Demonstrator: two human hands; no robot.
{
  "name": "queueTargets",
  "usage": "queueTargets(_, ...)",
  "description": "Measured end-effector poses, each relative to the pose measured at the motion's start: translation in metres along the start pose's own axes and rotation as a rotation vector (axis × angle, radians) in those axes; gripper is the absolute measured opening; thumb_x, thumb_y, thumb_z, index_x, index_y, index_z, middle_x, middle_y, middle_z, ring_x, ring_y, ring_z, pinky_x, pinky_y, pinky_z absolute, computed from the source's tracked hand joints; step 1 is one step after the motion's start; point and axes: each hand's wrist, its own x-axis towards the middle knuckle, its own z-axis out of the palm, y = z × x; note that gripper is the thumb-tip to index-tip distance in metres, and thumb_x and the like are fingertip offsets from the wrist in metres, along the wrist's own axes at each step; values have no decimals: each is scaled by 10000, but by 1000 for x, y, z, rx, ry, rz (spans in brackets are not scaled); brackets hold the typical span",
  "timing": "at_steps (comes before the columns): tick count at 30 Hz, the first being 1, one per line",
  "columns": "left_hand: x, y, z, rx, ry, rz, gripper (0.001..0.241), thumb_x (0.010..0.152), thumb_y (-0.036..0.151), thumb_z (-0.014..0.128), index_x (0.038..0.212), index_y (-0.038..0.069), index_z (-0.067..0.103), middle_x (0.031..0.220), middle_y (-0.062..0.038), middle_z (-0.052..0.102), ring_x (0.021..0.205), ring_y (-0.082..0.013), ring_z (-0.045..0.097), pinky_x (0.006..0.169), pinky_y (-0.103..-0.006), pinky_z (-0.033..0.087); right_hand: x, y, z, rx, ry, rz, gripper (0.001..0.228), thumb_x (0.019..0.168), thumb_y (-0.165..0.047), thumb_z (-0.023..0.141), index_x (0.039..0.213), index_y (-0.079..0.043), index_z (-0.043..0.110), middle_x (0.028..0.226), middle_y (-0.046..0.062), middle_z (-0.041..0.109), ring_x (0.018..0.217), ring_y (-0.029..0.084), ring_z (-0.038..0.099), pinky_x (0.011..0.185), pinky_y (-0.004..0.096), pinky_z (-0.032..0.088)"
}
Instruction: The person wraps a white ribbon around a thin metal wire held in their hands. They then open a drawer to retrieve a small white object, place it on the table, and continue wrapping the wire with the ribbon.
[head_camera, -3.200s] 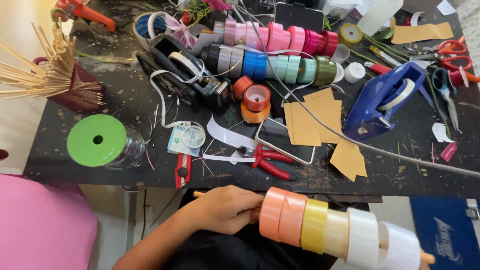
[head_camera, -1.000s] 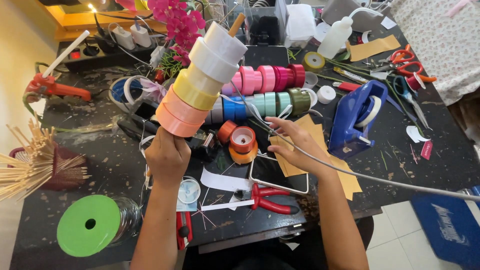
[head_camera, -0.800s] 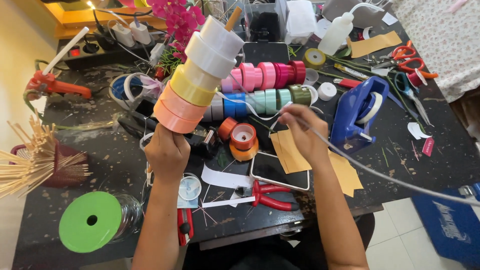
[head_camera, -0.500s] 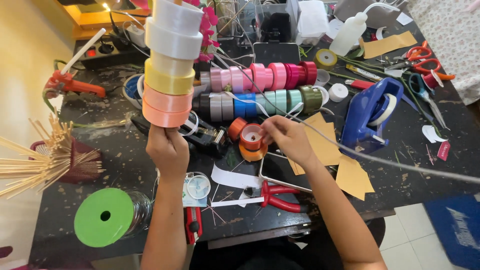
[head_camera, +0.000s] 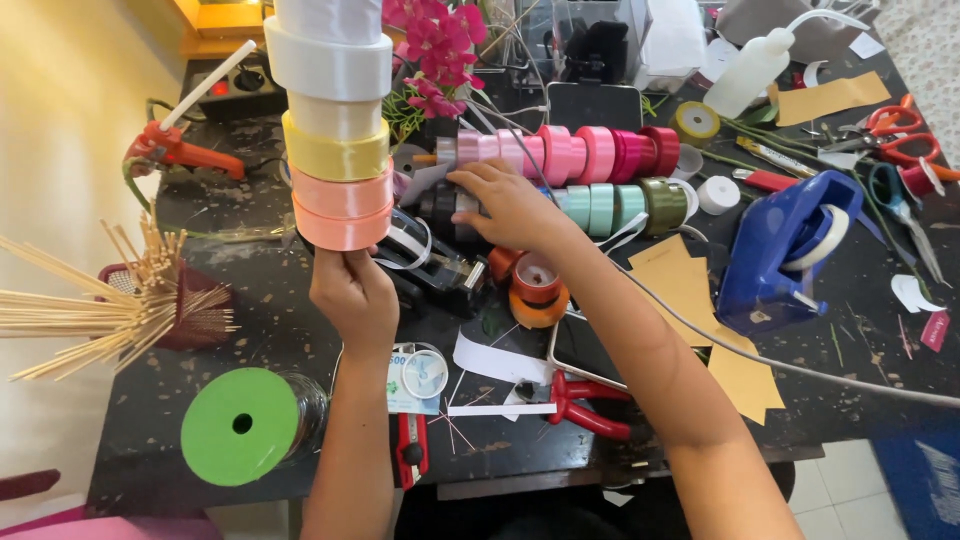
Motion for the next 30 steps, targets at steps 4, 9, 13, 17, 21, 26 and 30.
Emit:
queueTargets(4, 3, 4, 0, -29, 8, -50, 226, 1050, 46, 456, 886, 122, 592, 706, -40, 600, 594, -235, 599, 634, -311, 511, -4, -1, -2, -3, -54, -11, 551, 938, -342, 704, 1389, -56, 568, 1305, 203, 637, 1217, 462, 596, 1064, 524, 459)
queueTargets(9, 1, 5, 0, -41, -10, -71, 231, 1038, 20, 455, 877, 107, 596, 705, -50, 605, 590, -242, 599, 632, -322, 515, -19, -3, -13, 9, -26, 4, 502, 903, -337, 738, 1333, -101, 628, 1262, 155, 677, 1200, 420, 620, 1014, 520, 489)
queueTargets(13, -2, 4, 0, -76, -47, -82, 203, 1040, 13, 460, 944, 103, 614, 733, -52, 618, 634, -232, 625, 662, -325, 534, -20, 5, -16, 71, -2, 31, 268, 973, -229, 647, 1223, -159, 714, 1114, 99, 749, 1078, 393, 678, 926, 508, 527)
queueTargets(17, -5, 0, 3, -68, -52, -79, 210, 1042, 11, 457, 955, 109, 620, 736, -55, 616, 625, -227, 612, 663, -330, 541, -9, 48, 10, 30, 67, 83, 154, 943, -289, 708, 1074, -238, 771, 1002, -8, 778, 1012, 293, 715, 898, 434, 550)
queueTargets(21, -6, -2, 4, -68, -66, -73, 190, 1044, 15, 460, 1000, 110, 619, 751, -61, 597, 637, -231, 606, 680, -337, 545, 7, 53, 0, -5, 167, 158, 78, 913, -287, 737, 979, -290, 779, 900, -45, 770, 941, 249, 729, 886, 389, 554)
queueTargets(26, -5, -1, 5, -49, -70, -86, 190, 1043, 27, 460, 1022, 119, 624, 747, -59, 593, 633, -224, 612, 688, -320, 549, 24, 22, -14, 55, 259, 91, 131, 936, -170, 726, 1052, -204, 778, 945, 10, 759, 886, 263, 741, 840, 351, 567)
queueTargets(30, -6, -6, 5, -47, -69, -85, 190, 1043, 32, 458, 1024, 113, 628, 753, -55, 601, 636, -227, 618, 679, -323, 548, 41, -9, -8, 101, 134, -101, 369, 858, -178, 786, 1210, -116, 697, 1103, 152, 713, 1057, 406, 674, 925, 505, 529)
